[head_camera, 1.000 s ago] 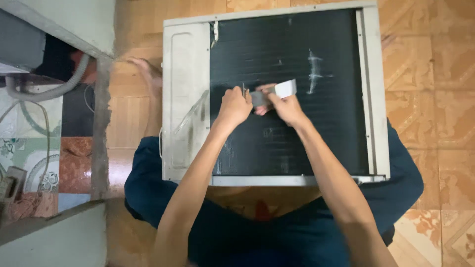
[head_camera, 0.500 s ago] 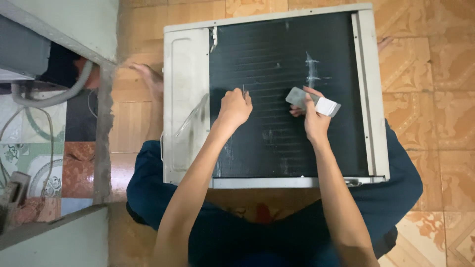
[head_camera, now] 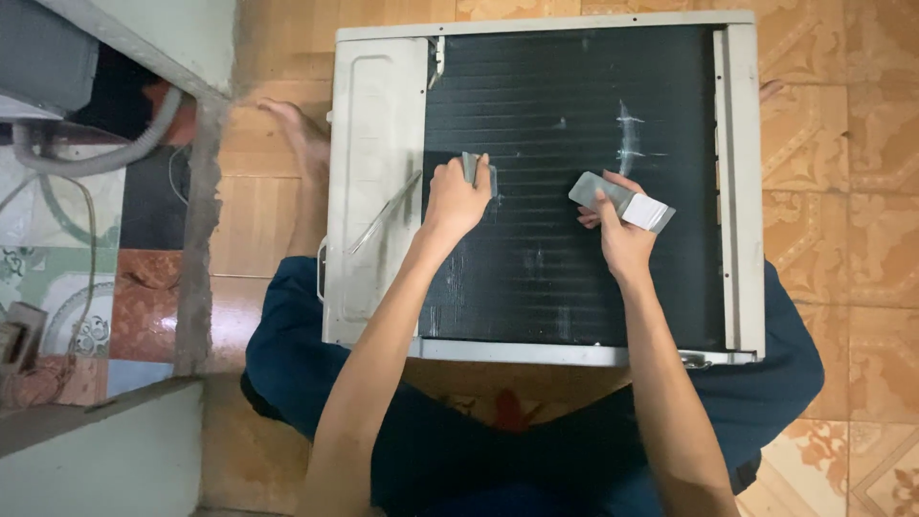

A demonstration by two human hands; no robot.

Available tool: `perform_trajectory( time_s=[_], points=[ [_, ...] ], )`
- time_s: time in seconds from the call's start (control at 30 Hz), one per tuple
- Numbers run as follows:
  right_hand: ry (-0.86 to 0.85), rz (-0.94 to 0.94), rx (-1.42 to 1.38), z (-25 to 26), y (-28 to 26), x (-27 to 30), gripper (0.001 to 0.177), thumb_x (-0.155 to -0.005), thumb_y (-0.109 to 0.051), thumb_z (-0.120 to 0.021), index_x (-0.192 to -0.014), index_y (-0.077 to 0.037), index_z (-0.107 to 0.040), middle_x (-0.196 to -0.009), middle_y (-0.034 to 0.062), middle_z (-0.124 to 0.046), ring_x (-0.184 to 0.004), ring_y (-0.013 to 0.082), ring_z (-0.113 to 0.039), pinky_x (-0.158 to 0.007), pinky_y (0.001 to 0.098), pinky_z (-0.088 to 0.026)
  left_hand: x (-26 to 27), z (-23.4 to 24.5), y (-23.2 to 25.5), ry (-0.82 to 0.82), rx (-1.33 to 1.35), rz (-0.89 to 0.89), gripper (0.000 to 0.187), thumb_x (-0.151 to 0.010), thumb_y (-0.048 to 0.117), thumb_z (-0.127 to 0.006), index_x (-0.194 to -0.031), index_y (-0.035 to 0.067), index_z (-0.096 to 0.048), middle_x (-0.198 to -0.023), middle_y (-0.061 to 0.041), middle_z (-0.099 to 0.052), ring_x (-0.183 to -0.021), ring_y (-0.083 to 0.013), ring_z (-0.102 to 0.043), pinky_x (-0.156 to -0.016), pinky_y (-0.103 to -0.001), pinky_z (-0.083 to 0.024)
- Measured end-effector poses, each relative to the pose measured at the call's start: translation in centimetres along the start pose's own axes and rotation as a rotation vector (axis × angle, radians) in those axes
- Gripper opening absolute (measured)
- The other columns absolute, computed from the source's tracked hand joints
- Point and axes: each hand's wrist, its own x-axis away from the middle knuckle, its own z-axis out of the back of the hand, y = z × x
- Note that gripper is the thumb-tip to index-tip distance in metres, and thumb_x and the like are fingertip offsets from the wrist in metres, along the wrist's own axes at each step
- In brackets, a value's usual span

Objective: Straightening the bent metal fins of an air conditioner unit using small metal plates

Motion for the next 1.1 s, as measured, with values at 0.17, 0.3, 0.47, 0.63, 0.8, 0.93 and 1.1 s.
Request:
perform_trajectory(
  time_s=[0.17, 0.3, 0.47, 0.63, 0.8, 0.93, 1.1],
  points=[
    [0.060, 0.088, 0.148, -1.2, -0.3, 0.7, 0.029, -0.101, -0.006, -0.071, -0.129, 0.001, -0.069, -0.102, 0.0298, -0.074, -0.094, 0.0360, -0.075, -0.079, 0.0423, -0.060, 0.6, 2.0, 2.0, 0.087, 0.179, -0.098, 0.044, -0.108, 0.030, -0.047, -0.097, -0.007, -0.069, -0.068, -0.026, -0.066, -0.053, -0.0253, -0.067, -0.039, -0.030, -0.050],
    [-0.002, 0.065, 0.093, -0.3, 0.0, 0.3, 0.036, -0.100, 0.000, -0.065, -0.135, 0.007, -0.061, -0.086, 0.0308, -0.072, -0.077, 0.0322, -0.075, -0.066, 0.0355, -0.061, 1.2, 1.1, 0.0, 0.384, 0.371, -0.467, 0.034, -0.116, 0.027, -0.048, -0.143, 0.014, -0.064, -0.134, -0.014, -0.070, -0.111, -0.0270, -0.072, -0.084, -0.034, -0.065],
    [0.067, 0.030, 0.035, -1.3, -2.2, 0.6, 0.058, -0.092, 0.000, -0.077, -0.144, 0.005, -0.053, -0.108, 0.0335, -0.068, -0.091, 0.0323, -0.074, -0.078, 0.0382, -0.064, 0.3, -1.8, -5.4, 0.445, 0.167, -0.681, 0.037, -0.106, 0.007, -0.062, -0.142, 0.014, -0.065, -0.139, -0.013, -0.065, -0.121, -0.0247, -0.068, -0.094, -0.037, -0.063],
    [0.110, 0.067, 0.120, -1.3, -1.5, 0.5, 0.065, -0.086, 0.004, -0.085, -0.143, 0.009, -0.052, -0.123, 0.0355, -0.062, -0.104, 0.0416, -0.071, -0.087, 0.0464, -0.064, 0.5, -3.0, -6.6, 0.450, -0.081, -0.892, 0.053, -0.097, -0.006, -0.067, -0.145, 0.017, -0.065, -0.143, -0.009, -0.065, -0.123, -0.0221, -0.068, -0.093, -0.032, -0.065],
    [0.116, 0.096, 0.204, -0.9, 0.0, 0.0, 0.061, -0.084, -0.003, -0.091, -0.136, 0.007, -0.061, -0.122, 0.0331, -0.063, -0.112, 0.0439, -0.067, -0.079, 0.0460, -0.063, 0.0, -3.5, -8.0, 0.424, -0.022, -0.891, 0.059, -0.098, -0.008, -0.064, -0.151, 0.017, -0.055, -0.155, -0.011, -0.054, -0.139, -0.0244, -0.056, -0.108, -0.038, -0.058],
    [0.120, 0.049, 0.117, -1.3, -0.6, 0.5, 0.058, -0.086, -0.001, -0.088, -0.137, 0.007, -0.061, -0.124, 0.0313, -0.062, -0.113, 0.0438, -0.067, -0.081, 0.0473, -0.065, 1.2, -1.7, -5.1, 0.501, -0.065, -0.864, 0.050, -0.104, -0.005, -0.059, -0.150, 0.014, -0.056, -0.155, -0.007, -0.056, -0.139, -0.0254, -0.056, -0.102, -0.037, -0.061],
    [0.110, 0.067, 0.094, -1.2, -0.6, 0.5, 0.066, -0.086, 0.002, -0.087, -0.143, 0.006, -0.054, -0.129, 0.0348, -0.056, -0.113, 0.0430, -0.066, -0.086, 0.0485, -0.064, 1.1, -2.2, -5.5, 0.422, -0.296, -0.952, 0.049, -0.106, -0.002, -0.054, -0.152, 0.018, -0.056, -0.156, -0.010, -0.054, -0.143, -0.0260, -0.053, -0.107, -0.035, -0.057]
  ],
)
